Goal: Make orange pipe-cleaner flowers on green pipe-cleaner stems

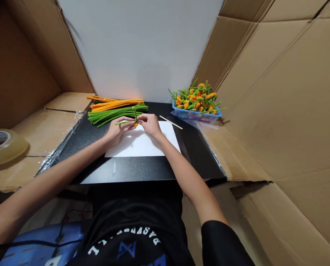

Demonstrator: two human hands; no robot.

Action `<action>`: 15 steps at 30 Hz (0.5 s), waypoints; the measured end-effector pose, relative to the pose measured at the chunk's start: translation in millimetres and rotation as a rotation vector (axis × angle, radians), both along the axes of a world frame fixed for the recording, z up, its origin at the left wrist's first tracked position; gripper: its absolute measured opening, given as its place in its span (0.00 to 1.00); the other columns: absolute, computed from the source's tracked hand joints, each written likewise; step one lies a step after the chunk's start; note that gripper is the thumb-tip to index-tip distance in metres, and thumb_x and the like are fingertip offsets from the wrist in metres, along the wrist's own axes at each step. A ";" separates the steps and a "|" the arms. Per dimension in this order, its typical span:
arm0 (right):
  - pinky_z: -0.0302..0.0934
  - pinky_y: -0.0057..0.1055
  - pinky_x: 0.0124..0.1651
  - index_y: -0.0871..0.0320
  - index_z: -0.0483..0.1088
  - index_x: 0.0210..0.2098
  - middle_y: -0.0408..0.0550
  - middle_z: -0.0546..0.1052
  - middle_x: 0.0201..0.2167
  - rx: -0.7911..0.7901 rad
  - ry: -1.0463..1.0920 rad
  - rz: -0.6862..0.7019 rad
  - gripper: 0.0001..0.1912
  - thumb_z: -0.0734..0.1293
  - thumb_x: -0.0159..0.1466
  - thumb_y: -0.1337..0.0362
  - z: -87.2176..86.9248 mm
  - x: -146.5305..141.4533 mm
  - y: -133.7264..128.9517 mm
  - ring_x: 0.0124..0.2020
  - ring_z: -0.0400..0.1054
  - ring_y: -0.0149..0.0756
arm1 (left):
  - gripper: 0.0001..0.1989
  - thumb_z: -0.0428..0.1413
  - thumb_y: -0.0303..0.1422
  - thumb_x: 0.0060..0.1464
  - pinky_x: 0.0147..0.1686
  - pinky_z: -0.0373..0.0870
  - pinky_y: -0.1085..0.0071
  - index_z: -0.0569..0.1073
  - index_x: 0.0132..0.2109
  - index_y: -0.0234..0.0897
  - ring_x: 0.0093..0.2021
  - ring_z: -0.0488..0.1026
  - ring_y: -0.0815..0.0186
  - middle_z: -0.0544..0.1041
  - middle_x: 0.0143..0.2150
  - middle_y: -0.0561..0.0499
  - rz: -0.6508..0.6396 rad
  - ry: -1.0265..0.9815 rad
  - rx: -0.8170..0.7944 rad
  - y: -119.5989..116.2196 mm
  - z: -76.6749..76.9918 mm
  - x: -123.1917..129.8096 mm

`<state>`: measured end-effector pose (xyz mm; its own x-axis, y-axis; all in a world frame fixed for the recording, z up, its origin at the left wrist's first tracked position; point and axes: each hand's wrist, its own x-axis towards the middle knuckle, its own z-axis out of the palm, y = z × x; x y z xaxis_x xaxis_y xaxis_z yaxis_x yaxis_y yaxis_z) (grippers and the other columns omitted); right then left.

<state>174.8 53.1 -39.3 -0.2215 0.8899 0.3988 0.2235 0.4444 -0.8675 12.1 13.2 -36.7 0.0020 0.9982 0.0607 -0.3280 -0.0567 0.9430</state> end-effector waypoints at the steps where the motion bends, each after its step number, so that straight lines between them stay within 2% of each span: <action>1: 0.69 0.34 0.43 0.60 0.79 0.31 0.48 0.83 0.31 0.015 -0.016 0.002 0.05 0.70 0.56 0.71 1.2 0.4 -0.8 0.35 0.77 0.39 | 0.19 0.74 0.32 0.31 0.45 0.77 0.61 0.79 0.32 0.30 0.31 0.78 0.65 0.80 0.30 0.47 0.000 -0.006 -0.008 0.4 0.4 -0.4; 8: 0.66 0.33 0.41 0.59 0.80 0.33 0.49 0.82 0.33 0.303 -0.173 -0.079 0.04 0.71 0.61 0.67 8.8 4.0 -11.7 0.35 0.74 0.38 | 0.16 0.73 0.29 0.34 0.45 0.77 0.64 0.79 0.32 0.29 0.32 0.78 0.66 0.80 0.29 0.47 -0.025 -0.059 -0.049 6.3 1.5 -5.4; 15: 0.63 0.38 0.46 0.56 0.77 0.34 0.52 0.79 0.35 0.573 -0.523 0.079 0.07 0.67 0.67 0.67 8.6 17.2 -4.8 0.40 0.69 0.42 | 0.10 0.71 0.25 0.40 0.39 0.77 0.68 0.79 0.30 0.27 0.31 0.76 0.67 0.79 0.29 0.45 -0.047 -0.007 -0.153 9.1 0.1 -6.3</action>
<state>192.0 48.2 -30.7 -0.5615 0.5501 0.6182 0.4896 0.8231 -0.2878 5.7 22.3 -36.6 0.0489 0.9945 -0.0922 -0.3337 0.1032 0.9370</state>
